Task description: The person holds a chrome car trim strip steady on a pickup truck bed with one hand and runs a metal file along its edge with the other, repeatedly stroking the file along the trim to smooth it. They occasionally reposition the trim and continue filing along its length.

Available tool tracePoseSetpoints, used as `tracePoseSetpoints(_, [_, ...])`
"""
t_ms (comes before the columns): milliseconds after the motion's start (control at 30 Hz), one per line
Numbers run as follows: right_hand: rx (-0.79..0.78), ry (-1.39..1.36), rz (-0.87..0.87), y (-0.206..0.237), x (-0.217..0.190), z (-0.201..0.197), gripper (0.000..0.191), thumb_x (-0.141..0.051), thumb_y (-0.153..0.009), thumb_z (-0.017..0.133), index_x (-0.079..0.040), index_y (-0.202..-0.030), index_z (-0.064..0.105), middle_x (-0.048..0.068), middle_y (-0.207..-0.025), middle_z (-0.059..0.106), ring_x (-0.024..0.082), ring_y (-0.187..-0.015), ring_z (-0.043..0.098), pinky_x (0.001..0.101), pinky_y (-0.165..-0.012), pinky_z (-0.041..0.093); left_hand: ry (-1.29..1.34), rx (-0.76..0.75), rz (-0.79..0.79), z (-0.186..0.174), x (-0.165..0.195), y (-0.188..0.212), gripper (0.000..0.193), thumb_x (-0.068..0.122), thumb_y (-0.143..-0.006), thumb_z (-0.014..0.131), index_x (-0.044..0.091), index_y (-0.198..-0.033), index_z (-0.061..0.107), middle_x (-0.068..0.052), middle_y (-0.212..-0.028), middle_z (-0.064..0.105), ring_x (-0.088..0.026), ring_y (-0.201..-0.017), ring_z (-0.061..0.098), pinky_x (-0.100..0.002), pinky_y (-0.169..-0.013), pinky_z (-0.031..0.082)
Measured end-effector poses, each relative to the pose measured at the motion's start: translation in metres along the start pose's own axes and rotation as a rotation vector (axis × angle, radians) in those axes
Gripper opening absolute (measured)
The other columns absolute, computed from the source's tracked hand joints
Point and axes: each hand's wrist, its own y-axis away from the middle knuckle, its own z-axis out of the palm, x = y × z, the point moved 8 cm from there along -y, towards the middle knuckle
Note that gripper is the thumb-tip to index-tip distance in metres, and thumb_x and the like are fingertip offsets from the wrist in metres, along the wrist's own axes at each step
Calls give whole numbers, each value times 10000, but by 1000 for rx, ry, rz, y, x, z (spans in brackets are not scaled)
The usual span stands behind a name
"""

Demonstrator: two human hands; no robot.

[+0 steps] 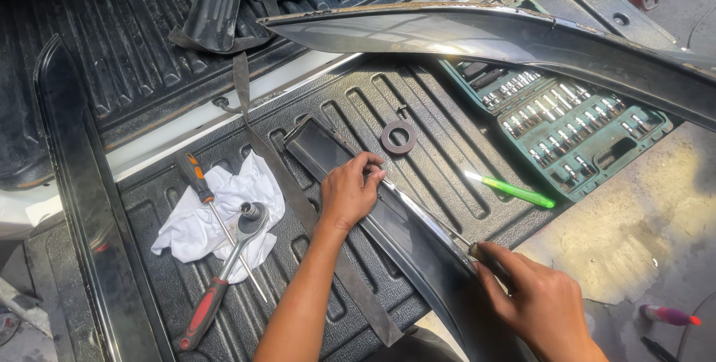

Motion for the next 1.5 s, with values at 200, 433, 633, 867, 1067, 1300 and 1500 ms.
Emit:
tracePoseSetpoints(200, [124, -38, -192, -2, -27, -22, 252, -294, -755, 785, -239, -1000, 811, 32, -811, 786, 242, -568, 711, 361, -497, 533, -6, -66, -126, 2, -4, 2, 174, 339, -930, 668, 218, -1046, 716, 36, -963, 787, -251, -728, 733, -397, -686, 532])
tracePoseSetpoints(433, [71, 92, -267, -24, -35, -26, 176, -316, -790, 810, -240, -949, 822, -9, -767, 785, 236, -545, 688, 358, -487, 510, -72, -80, -25, 9, -2, 1, 182, 336, -976, 605, 186, -1069, 646, -3, -994, 774, -281, -830, 745, -429, -676, 538])
tracePoseSetpoints(633, [73, 92, -219, -27, -40, -34, 200, -336, -782, 827, -243, -958, 833, 7, -724, 766, 220, -526, 685, 354, -489, 513, -112, -88, -21, 13, -6, 1, 220, 340, -983, 608, 136, -1065, 586, -49, -981, 764, -330, -838, 730, -477, -672, 531])
tracePoseSetpoints(867, [84, 53, -224, -36, -47, -38, 182, -313, -767, 796, -220, -920, 829, 19, -726, 763, 237, -540, 689, 362, -496, 521, -92, -92, -35, 11, -8, -1, 214, 338, -983, 625, 138, -1048, 584, -48, -936, 762, -326, -818, 729, -475, -675, 530])
tracePoseSetpoints(1067, [-13, 114, -143, -42, -33, -32, 182, -378, -782, 823, -264, -923, 841, 31, -635, 741, 236, -515, 689, 378, -478, 512, -6, -15, 24, 7, -4, 2, 207, 312, -948, 654, 130, -1020, 585, -44, -921, 762, -326, -832, 730, -463, -650, 536])
tracePoseSetpoints(1300, [-26, 73, -201, -51, -32, -30, 233, -384, -770, 824, -260, -966, 831, 40, -615, 722, 227, -510, 691, 367, -491, 525, -26, -19, 9, 6, -3, -1, 183, 305, -959, 647, 141, -1020, 594, -36, -910, 765, -312, -792, 736, -452, -638, 536])
tracePoseSetpoints(1500, [20, 77, -226, -48, -37, -36, 204, -337, -783, 783, -263, -968, 824, 21, -678, 744, 253, -533, 684, 371, -495, 522, -61, -34, -44, 7, -6, 3, 175, 310, -953, 651, 147, -1004, 610, -31, -908, 768, -316, -776, 733, -458, -626, 529])
